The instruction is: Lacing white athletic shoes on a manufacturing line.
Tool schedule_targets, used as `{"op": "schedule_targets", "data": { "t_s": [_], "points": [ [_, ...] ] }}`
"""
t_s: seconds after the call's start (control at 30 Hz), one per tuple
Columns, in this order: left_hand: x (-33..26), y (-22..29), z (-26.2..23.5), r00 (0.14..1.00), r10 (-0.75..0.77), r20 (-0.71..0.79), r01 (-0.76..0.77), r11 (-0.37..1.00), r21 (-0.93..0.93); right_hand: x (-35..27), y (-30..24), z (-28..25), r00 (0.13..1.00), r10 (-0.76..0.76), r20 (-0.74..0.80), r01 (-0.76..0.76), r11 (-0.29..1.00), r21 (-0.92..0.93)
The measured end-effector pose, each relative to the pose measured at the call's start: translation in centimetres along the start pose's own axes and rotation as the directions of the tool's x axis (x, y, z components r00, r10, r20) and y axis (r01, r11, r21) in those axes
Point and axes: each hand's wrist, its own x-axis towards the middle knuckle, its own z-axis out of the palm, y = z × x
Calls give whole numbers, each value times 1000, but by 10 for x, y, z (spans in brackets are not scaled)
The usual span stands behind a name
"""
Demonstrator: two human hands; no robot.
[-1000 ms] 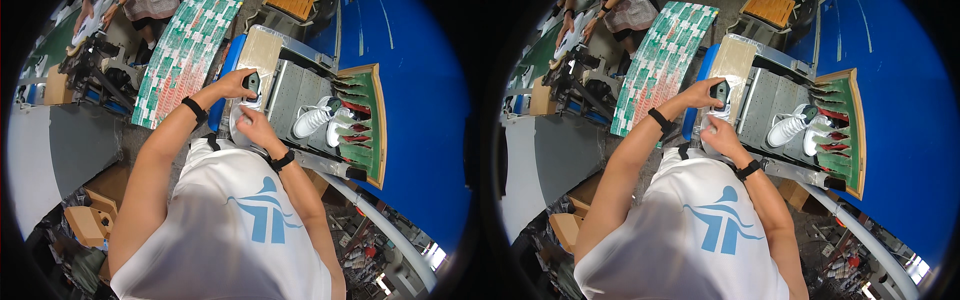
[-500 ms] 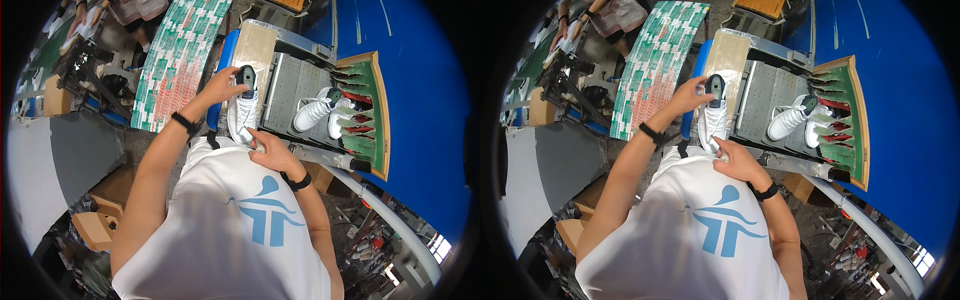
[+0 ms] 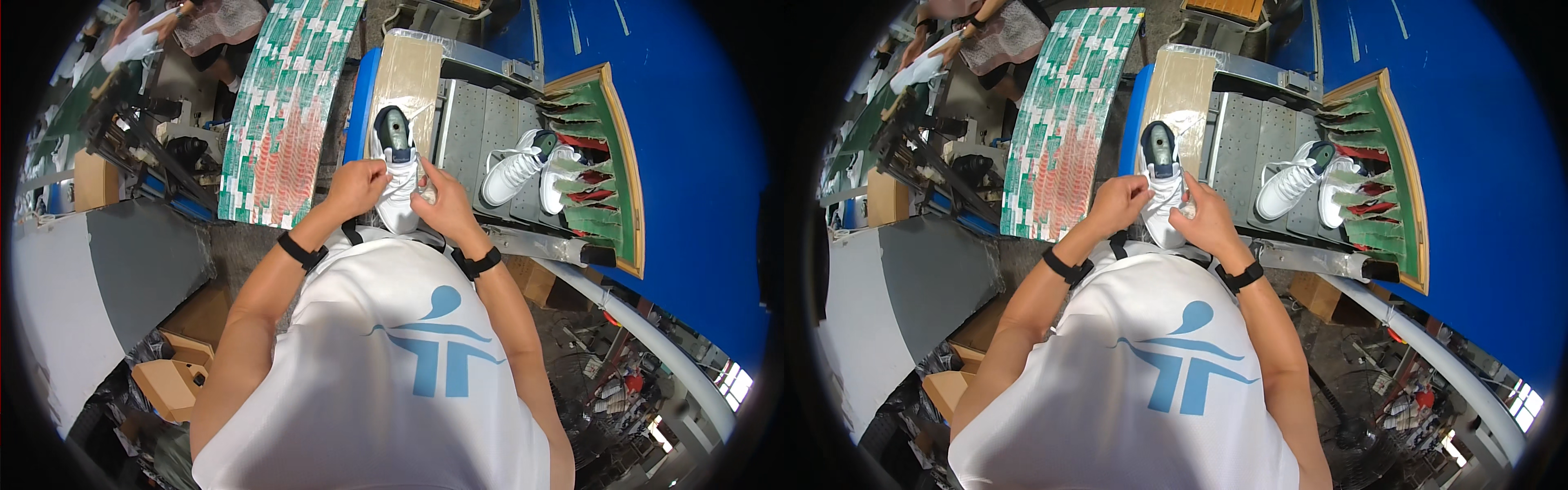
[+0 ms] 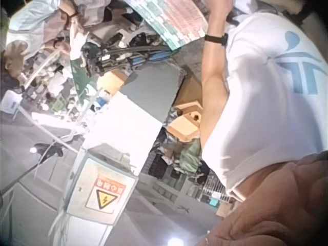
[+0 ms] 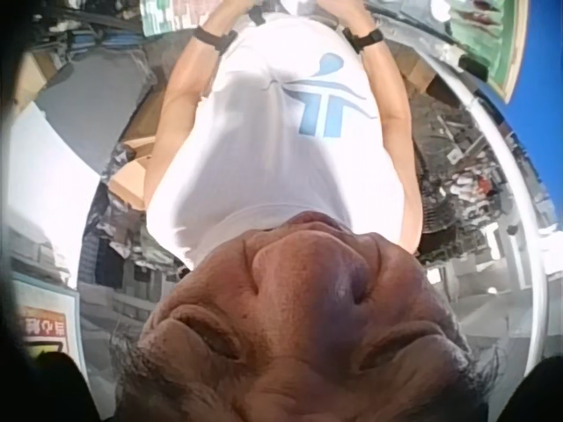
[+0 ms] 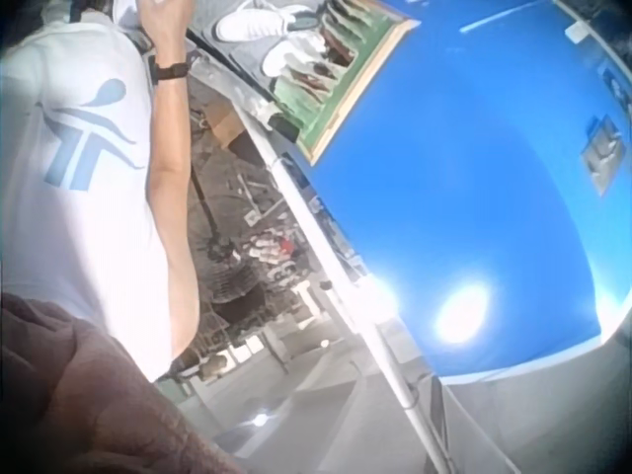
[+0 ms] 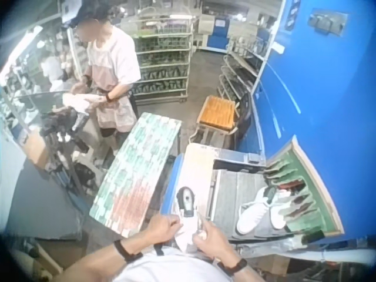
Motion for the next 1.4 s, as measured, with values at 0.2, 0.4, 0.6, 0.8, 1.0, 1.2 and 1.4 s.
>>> {"op": "schedule_targets", "data": {
  "t_s": [0.2, 0.4, 0.6, 0.8, 1.0, 1.2, 1.4],
  "points": [
    [-15, -27, 9, 994, -37, 99, 57, 977, -204, -2, -2, 4, 990, -67, 123, 63, 997, 39],
    [-3, -34, 14, 968, -114, 222, 217, 823, -526, -1, 1, -9, 984, -31, 176, 43, 997, -64],
    [35, -37, 2, 967, 75, 245, 175, 503, -846, -31, 21, 0, 998, 42, 48, -46, 996, 75],
    [22, -40, 27, 924, -228, 307, 382, 588, -713, -31, 29, 6, 997, 66, -49, -58, 986, 154],
    [39, -24, -13, 976, -204, 82, 172, 942, 289, -19, 30, -21, 998, 36, -57, -33, 998, 56],
    [102, 22, 18, 957, 285, 54, -288, 956, 59, -8, 24, -24, 999, -16, 32, 20, 992, -123],
    [138, -7, 22, 938, 272, 216, -265, 962, -61, -64, -3, -56, 993, -29, 113, 74, 905, -419]
  ]
}}
